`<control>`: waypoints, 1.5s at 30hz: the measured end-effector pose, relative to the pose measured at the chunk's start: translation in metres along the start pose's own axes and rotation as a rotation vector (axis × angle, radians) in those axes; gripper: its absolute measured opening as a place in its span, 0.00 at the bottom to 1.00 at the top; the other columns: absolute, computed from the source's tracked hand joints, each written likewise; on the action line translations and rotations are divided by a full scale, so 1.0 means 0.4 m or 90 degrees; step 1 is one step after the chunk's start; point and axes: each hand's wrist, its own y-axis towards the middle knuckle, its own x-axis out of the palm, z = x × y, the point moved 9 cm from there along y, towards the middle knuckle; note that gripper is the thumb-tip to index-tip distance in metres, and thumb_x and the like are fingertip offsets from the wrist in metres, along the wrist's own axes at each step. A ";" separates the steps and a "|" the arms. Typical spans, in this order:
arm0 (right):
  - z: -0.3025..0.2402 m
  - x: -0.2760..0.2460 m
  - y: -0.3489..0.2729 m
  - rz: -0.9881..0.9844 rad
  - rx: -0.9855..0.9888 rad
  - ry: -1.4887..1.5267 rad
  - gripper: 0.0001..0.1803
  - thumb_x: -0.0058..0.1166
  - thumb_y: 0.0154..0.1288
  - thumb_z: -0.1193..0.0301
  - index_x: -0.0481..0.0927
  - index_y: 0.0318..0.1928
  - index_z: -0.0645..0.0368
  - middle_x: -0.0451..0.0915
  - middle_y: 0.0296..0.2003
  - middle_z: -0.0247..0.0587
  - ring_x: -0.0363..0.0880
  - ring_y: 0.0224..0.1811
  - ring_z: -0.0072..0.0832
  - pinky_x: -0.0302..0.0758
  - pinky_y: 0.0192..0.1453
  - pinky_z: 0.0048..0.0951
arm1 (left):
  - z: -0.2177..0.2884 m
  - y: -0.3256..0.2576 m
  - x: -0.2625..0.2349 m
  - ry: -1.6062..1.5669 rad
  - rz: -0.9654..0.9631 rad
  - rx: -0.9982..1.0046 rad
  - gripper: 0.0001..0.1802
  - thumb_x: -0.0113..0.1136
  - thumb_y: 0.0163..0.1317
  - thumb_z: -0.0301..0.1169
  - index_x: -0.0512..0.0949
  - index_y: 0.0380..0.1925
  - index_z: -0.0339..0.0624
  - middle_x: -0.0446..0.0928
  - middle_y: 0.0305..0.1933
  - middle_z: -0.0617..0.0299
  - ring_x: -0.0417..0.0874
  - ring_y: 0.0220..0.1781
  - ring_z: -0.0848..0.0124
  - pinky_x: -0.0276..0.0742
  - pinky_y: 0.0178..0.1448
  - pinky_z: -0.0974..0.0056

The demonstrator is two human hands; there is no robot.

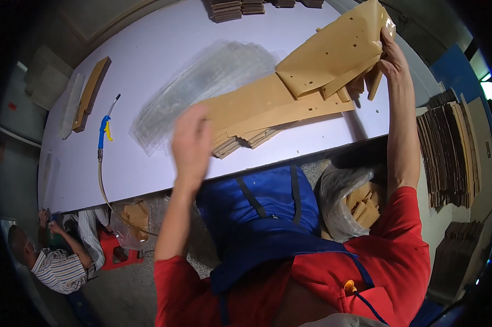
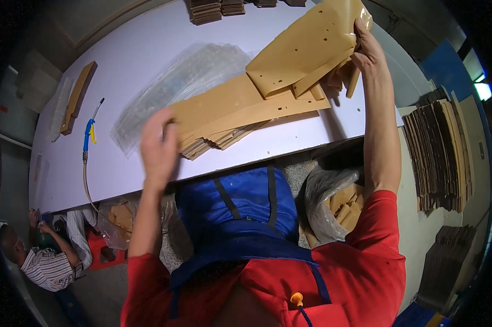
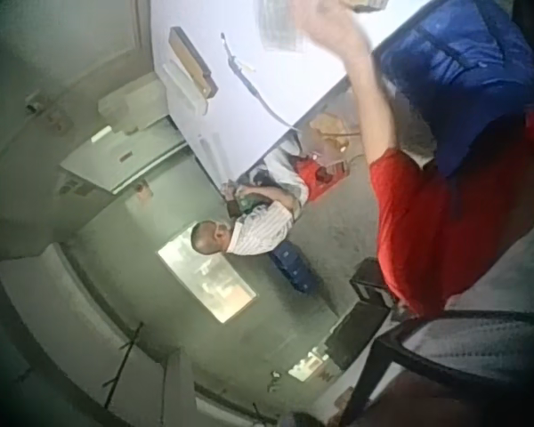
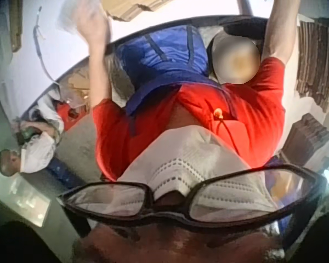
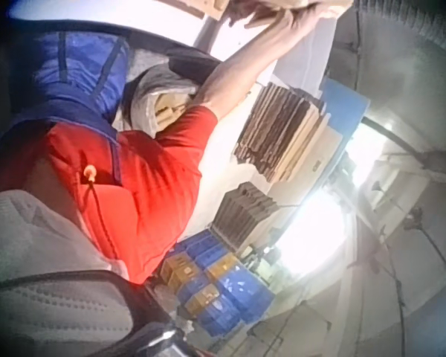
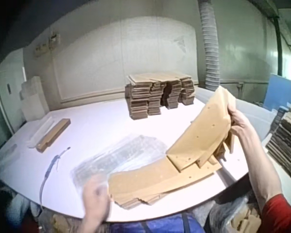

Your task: Peeling backing material and stacking cardboard components for packaging or assembly.

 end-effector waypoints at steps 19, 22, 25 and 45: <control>0.580 0.250 -0.734 -0.305 0.366 0.300 0.27 0.48 0.83 0.63 0.66 0.75 0.61 0.76 0.68 0.43 0.78 0.68 0.32 0.73 0.74 0.34 | 0.213 -0.009 0.360 -0.138 -0.114 0.299 0.36 0.63 0.67 0.37 0.65 0.72 0.35 0.73 0.67 0.47 0.74 0.69 0.52 0.62 0.80 0.52; 0.577 0.241 -0.715 -0.312 0.401 0.339 0.27 0.47 0.84 0.63 0.65 0.75 0.60 0.76 0.69 0.43 0.78 0.68 0.34 0.72 0.75 0.37 | 0.177 0.007 0.396 -0.316 -0.121 0.182 0.36 0.59 0.71 0.39 0.61 0.74 0.35 0.72 0.67 0.48 0.72 0.72 0.53 0.57 0.84 0.51; 0.574 0.243 -0.722 -0.320 0.428 0.342 0.27 0.47 0.84 0.62 0.65 0.75 0.60 0.75 0.69 0.43 0.78 0.68 0.34 0.73 0.74 0.38 | 0.181 0.053 0.414 -0.354 -0.122 0.157 0.35 0.56 0.72 0.40 0.61 0.74 0.35 0.71 0.67 0.48 0.72 0.71 0.53 0.57 0.83 0.52; 0.060 -0.073 -0.774 0.026 -0.174 -0.060 0.22 0.37 0.85 0.53 0.76 0.37 0.52 0.70 0.22 0.28 0.60 0.18 0.15 0.59 0.24 0.18 | 0.237 0.127 0.447 0.058 -0.155 0.332 0.27 0.56 0.69 0.38 0.72 0.65 0.36 0.73 0.65 0.48 0.74 0.66 0.50 0.68 0.72 0.53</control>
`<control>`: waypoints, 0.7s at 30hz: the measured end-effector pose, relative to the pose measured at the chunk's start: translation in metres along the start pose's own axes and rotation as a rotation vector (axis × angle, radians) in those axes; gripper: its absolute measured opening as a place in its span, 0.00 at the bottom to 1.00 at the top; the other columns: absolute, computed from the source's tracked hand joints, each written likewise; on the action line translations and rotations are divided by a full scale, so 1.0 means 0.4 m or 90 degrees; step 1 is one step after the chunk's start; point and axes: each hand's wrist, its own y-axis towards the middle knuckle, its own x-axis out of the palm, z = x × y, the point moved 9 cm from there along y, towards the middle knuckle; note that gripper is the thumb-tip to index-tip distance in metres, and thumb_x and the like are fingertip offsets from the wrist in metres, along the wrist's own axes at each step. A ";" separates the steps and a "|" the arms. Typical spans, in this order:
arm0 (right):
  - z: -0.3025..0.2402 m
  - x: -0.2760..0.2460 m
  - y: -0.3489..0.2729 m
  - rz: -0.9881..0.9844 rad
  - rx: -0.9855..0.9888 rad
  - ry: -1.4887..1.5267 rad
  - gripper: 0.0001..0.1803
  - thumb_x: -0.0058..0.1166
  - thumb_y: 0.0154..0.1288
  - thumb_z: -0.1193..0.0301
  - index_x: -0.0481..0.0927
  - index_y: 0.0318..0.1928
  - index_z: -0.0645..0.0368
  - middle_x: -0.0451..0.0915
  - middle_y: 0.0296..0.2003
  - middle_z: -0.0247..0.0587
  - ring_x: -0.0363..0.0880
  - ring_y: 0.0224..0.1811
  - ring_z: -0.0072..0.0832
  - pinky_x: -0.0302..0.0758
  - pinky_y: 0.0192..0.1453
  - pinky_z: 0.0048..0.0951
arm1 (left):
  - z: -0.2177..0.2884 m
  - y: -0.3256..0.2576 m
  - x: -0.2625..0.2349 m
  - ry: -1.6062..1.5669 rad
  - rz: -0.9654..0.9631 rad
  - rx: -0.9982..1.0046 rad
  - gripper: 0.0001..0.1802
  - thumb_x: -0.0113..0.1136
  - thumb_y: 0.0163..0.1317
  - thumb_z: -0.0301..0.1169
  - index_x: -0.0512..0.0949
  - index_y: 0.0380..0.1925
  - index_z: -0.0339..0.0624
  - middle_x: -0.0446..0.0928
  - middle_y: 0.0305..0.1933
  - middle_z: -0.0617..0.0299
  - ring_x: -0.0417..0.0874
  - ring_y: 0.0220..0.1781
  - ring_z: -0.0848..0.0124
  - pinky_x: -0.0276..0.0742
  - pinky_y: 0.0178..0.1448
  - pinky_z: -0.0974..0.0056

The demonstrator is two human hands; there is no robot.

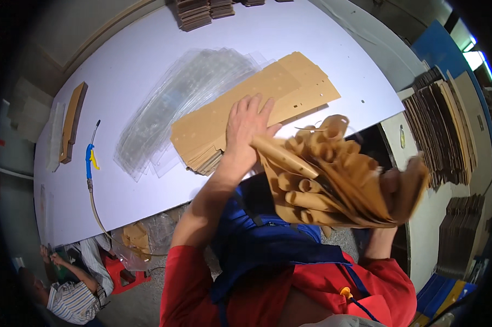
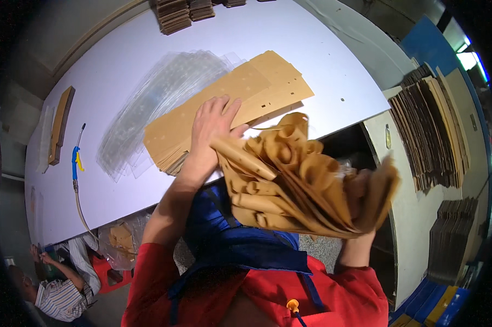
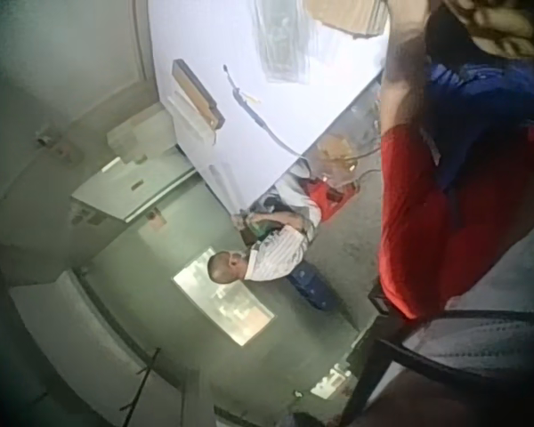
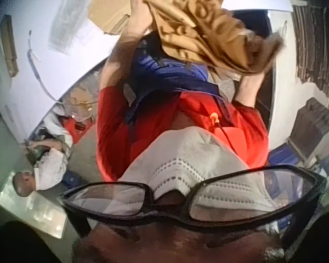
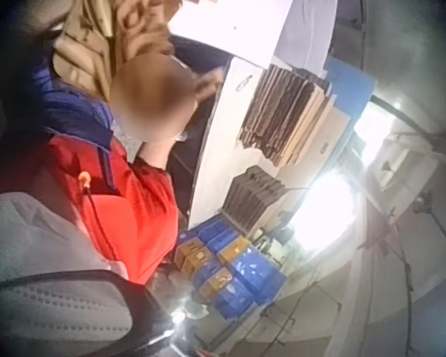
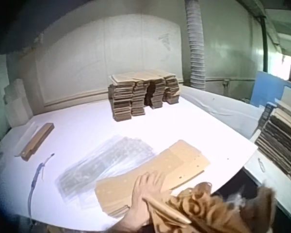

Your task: Peeling backing material and stacking cardboard components for packaging or assembly.

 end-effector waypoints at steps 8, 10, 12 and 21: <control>-0.117 -0.153 0.052 0.062 -0.150 -0.307 0.15 0.48 0.77 0.67 0.83 0.45 0.65 0.82 0.33 0.42 0.77 0.30 0.22 0.74 0.38 0.19 | 0.201 0.065 -0.137 -0.373 -0.048 -0.108 0.32 0.50 0.78 0.51 0.72 0.69 0.38 0.70 0.73 0.45 0.75 0.70 0.46 0.68 0.73 0.47; -0.030 -0.102 0.137 -0.164 -0.290 -0.343 0.17 0.50 0.72 0.74 0.83 0.56 0.66 0.85 0.43 0.40 0.79 0.35 0.24 0.74 0.39 0.20 | 0.272 0.078 -0.107 -0.405 -0.059 -0.045 0.33 0.50 0.78 0.53 0.71 0.69 0.36 0.71 0.73 0.44 0.75 0.70 0.47 0.68 0.73 0.47; -0.088 0.047 0.131 -0.149 -0.323 -0.491 0.15 0.55 0.71 0.74 0.85 0.54 0.63 0.86 0.34 0.36 0.76 0.28 0.23 0.72 0.34 0.24 | 0.345 0.076 -0.093 -0.455 -0.060 0.057 0.36 0.50 0.78 0.55 0.71 0.69 0.34 0.71 0.72 0.42 0.76 0.69 0.49 0.69 0.72 0.48; 0.079 0.046 0.412 -0.070 -0.300 -0.499 0.25 0.60 0.71 0.72 0.77 0.66 0.65 0.83 0.53 0.45 0.79 0.49 0.30 0.74 0.59 0.26 | 0.427 -0.039 0.202 -0.856 -0.472 -0.238 0.36 0.57 0.74 0.56 0.76 0.57 0.26 0.81 0.49 0.51 0.80 0.47 0.70 0.78 0.52 0.67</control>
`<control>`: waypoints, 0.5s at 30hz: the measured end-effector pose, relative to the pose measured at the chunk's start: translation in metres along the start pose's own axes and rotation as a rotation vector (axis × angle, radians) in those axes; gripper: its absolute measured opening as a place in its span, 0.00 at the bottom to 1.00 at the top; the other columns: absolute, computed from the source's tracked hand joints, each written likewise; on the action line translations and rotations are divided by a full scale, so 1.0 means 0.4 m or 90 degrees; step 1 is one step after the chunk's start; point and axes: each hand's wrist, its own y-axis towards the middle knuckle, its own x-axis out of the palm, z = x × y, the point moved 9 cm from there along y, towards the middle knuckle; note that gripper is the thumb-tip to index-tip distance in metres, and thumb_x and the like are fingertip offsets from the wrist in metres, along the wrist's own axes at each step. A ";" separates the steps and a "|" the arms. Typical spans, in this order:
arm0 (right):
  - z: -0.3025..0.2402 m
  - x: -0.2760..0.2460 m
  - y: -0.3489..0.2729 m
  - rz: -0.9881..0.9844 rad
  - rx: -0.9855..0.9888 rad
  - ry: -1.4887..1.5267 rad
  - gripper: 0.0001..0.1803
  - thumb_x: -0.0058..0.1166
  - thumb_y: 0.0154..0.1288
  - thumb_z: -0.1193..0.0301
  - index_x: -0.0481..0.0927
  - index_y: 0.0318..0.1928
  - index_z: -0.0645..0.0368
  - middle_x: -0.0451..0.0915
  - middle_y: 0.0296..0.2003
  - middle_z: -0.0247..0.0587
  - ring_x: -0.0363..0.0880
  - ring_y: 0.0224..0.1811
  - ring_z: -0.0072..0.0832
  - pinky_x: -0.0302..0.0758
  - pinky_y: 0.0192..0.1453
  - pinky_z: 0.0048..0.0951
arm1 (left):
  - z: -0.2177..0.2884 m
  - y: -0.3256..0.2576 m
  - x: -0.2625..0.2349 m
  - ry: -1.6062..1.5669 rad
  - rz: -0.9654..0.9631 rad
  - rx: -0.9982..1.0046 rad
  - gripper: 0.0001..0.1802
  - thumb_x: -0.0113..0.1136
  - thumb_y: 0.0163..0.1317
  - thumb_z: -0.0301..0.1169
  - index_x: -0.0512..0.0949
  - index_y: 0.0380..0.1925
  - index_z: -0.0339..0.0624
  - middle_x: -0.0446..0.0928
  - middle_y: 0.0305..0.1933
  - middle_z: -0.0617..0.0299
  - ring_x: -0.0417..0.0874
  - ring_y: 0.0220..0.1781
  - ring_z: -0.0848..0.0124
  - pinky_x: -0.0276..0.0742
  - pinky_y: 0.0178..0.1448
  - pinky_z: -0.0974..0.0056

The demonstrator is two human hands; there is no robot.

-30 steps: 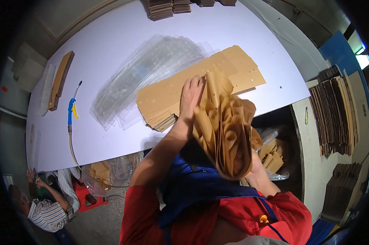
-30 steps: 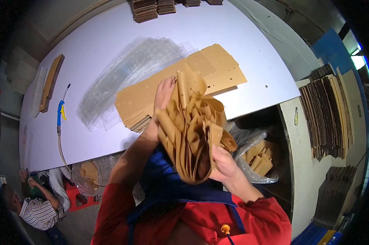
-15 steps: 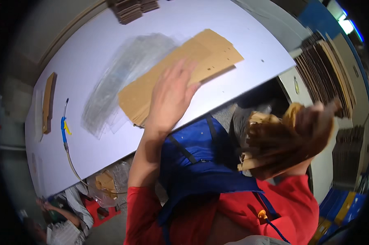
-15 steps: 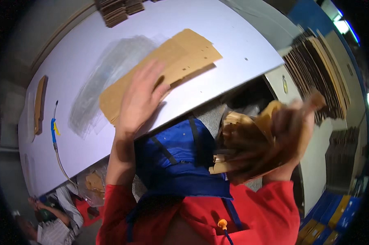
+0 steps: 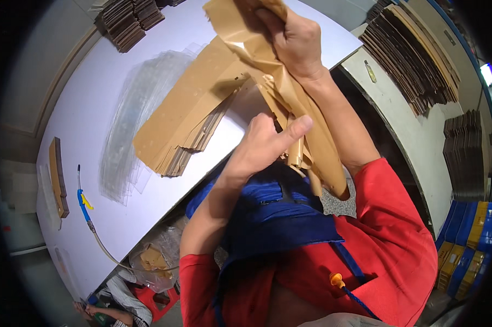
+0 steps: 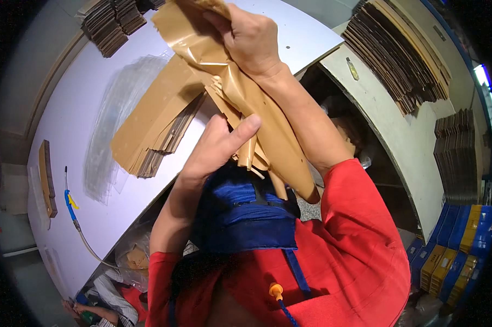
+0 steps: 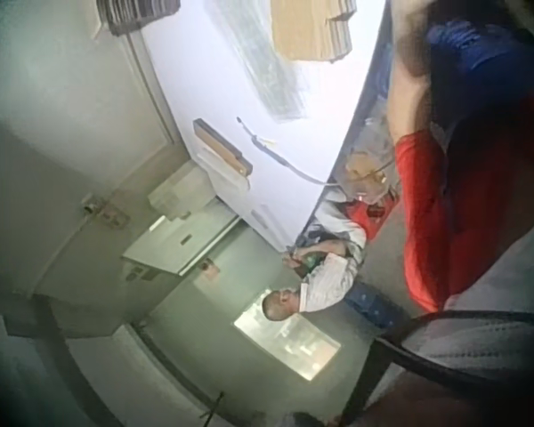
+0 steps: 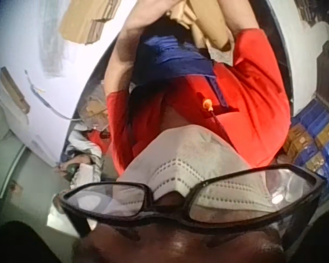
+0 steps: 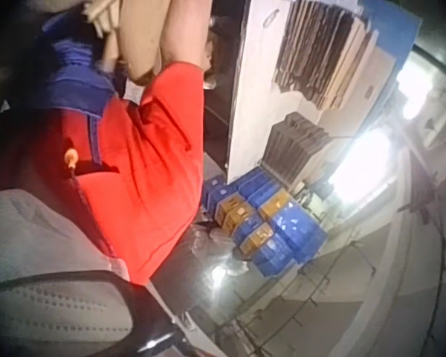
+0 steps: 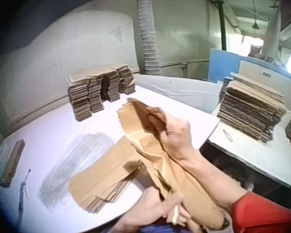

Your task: Peeling backing material and stacking cardboard components for packaging or assembly.

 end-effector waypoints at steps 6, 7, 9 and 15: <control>-0.043 -0.019 -0.035 0.160 -0.352 -0.272 0.09 0.63 0.68 0.71 0.87 0.47 0.52 0.86 0.25 0.32 0.74 0.16 0.27 0.70 0.24 0.29 | -0.054 0.037 0.041 -0.030 0.031 -0.074 0.35 0.61 0.70 0.54 0.78 0.51 0.24 0.82 0.38 0.47 0.83 0.36 0.62 0.81 0.45 0.63; -0.035 -0.016 -0.031 0.155 -0.354 -0.291 0.08 0.63 0.68 0.70 0.86 0.47 0.52 0.86 0.25 0.32 0.74 0.15 0.27 0.70 0.24 0.29 | -0.060 0.042 0.052 -0.063 0.039 -0.078 0.34 0.62 0.70 0.53 0.78 0.50 0.25 0.82 0.36 0.48 0.83 0.34 0.60 0.82 0.45 0.62; 0.038 0.000 -0.023 0.163 -0.336 -0.307 0.08 0.63 0.68 0.70 0.87 0.47 0.53 0.86 0.24 0.32 0.74 0.15 0.28 0.70 0.23 0.29 | -0.081 0.069 0.097 0.027 0.103 0.001 0.33 0.62 0.70 0.52 0.78 0.50 0.25 0.82 0.35 0.48 0.83 0.33 0.58 0.82 0.44 0.61; 0.248 -0.013 0.035 0.082 -0.011 -0.196 0.20 0.60 0.70 0.72 0.76 0.61 0.56 0.75 0.48 0.38 0.71 0.40 0.28 0.67 0.47 0.27 | -0.083 0.111 0.160 0.361 0.320 0.217 0.25 0.62 0.69 0.42 0.78 0.52 0.28 0.83 0.30 0.48 0.84 0.31 0.45 0.84 0.42 0.54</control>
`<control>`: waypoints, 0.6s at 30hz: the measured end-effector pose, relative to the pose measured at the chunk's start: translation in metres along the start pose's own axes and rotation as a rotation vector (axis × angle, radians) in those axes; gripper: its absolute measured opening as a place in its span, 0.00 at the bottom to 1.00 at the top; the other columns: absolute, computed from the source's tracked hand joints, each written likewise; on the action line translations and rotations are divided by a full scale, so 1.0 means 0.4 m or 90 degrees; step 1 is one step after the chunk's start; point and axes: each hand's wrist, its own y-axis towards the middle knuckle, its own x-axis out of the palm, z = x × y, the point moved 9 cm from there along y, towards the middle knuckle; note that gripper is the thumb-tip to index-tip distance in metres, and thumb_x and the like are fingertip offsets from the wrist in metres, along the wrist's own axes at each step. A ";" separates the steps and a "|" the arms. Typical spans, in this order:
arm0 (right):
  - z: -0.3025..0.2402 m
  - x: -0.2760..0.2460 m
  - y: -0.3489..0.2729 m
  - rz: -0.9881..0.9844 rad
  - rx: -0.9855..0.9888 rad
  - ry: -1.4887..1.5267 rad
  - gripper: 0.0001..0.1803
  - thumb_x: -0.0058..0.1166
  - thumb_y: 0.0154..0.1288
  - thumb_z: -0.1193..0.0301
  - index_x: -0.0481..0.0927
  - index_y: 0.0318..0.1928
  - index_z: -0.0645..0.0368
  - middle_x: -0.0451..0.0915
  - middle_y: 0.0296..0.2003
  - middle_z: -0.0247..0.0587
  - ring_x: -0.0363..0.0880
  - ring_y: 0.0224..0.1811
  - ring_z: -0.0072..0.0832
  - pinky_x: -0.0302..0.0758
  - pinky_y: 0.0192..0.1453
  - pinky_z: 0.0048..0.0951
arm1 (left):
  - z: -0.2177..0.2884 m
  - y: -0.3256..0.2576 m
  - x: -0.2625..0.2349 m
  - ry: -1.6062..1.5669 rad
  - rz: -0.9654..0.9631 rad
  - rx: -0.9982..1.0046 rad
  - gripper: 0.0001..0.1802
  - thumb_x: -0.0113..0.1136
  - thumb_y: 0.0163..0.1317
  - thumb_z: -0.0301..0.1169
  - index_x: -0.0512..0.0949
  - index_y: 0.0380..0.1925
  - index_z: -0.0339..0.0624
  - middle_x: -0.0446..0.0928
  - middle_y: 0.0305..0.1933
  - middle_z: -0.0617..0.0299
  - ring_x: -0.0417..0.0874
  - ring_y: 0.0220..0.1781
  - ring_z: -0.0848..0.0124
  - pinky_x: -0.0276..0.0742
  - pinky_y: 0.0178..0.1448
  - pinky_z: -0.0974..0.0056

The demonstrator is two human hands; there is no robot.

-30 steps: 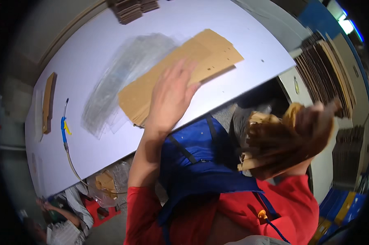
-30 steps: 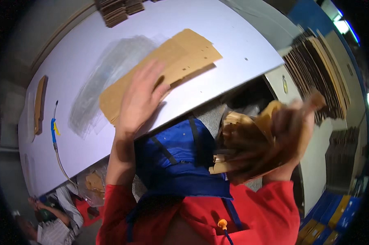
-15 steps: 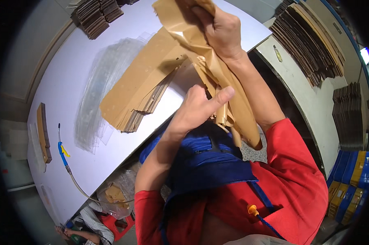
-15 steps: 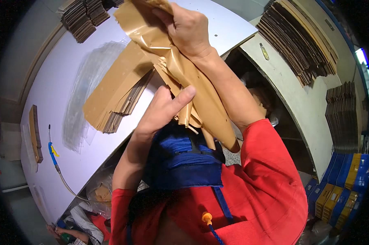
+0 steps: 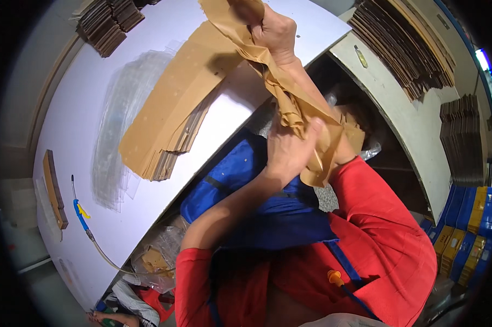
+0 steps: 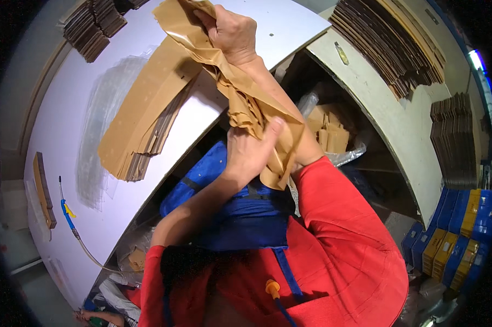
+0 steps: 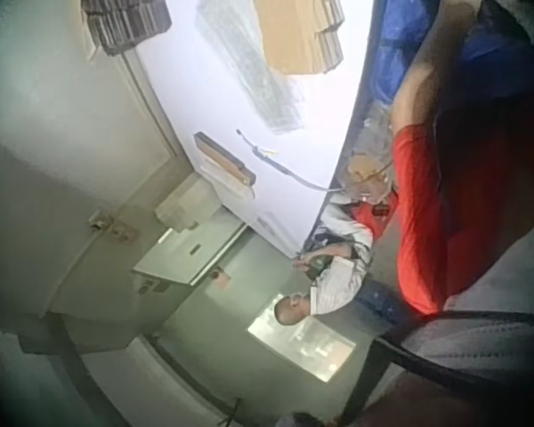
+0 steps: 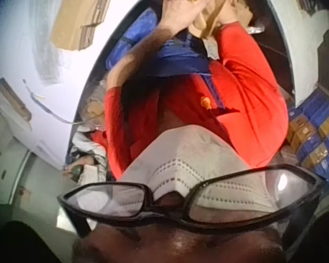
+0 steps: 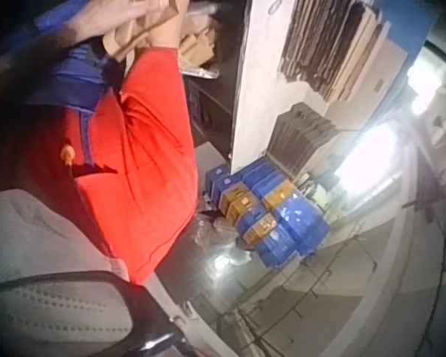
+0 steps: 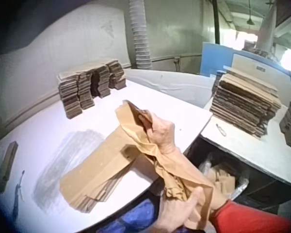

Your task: Peeling backing material and stacking cardboard components for packaging or assembly.

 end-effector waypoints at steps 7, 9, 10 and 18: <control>0.137 -0.223 -0.124 0.238 -0.077 -0.077 0.11 0.61 0.70 0.65 0.88 0.41 0.60 0.84 0.21 0.37 0.74 0.15 0.33 0.71 0.25 0.33 | -0.144 -0.030 0.081 -0.300 -0.139 -0.189 0.23 0.61 0.73 0.33 0.74 0.61 0.30 0.85 0.52 0.48 0.88 0.47 0.62 0.83 0.53 0.60; 0.266 -0.326 -0.198 0.203 0.079 -0.162 0.18 0.58 0.74 0.62 0.87 0.37 0.66 0.83 0.20 0.45 0.75 0.16 0.39 0.72 0.26 0.36 | -0.165 -0.055 0.159 -0.326 -0.192 -0.210 0.22 0.62 0.72 0.34 0.76 0.59 0.30 0.86 0.49 0.49 0.88 0.44 0.61 0.83 0.50 0.61; 0.332 -0.353 -0.255 0.188 0.128 -0.166 0.24 0.54 0.76 0.57 0.85 0.36 0.70 0.82 0.22 0.54 0.77 0.19 0.47 0.73 0.30 0.42 | -0.186 -0.076 0.205 -0.345 -0.232 -0.237 0.21 0.62 0.72 0.36 0.78 0.57 0.31 0.86 0.47 0.50 0.88 0.41 0.61 0.83 0.47 0.61; 0.976 -0.543 -0.848 -0.064 0.670 -0.280 0.35 0.49 0.75 0.47 0.85 0.38 0.75 0.85 0.36 0.70 0.82 0.39 0.66 0.77 0.46 0.55 | -0.348 -0.255 0.630 -0.447 -0.555 -0.676 0.19 0.62 0.72 0.38 0.82 0.54 0.33 0.87 0.43 0.55 0.87 0.40 0.66 0.81 0.44 0.65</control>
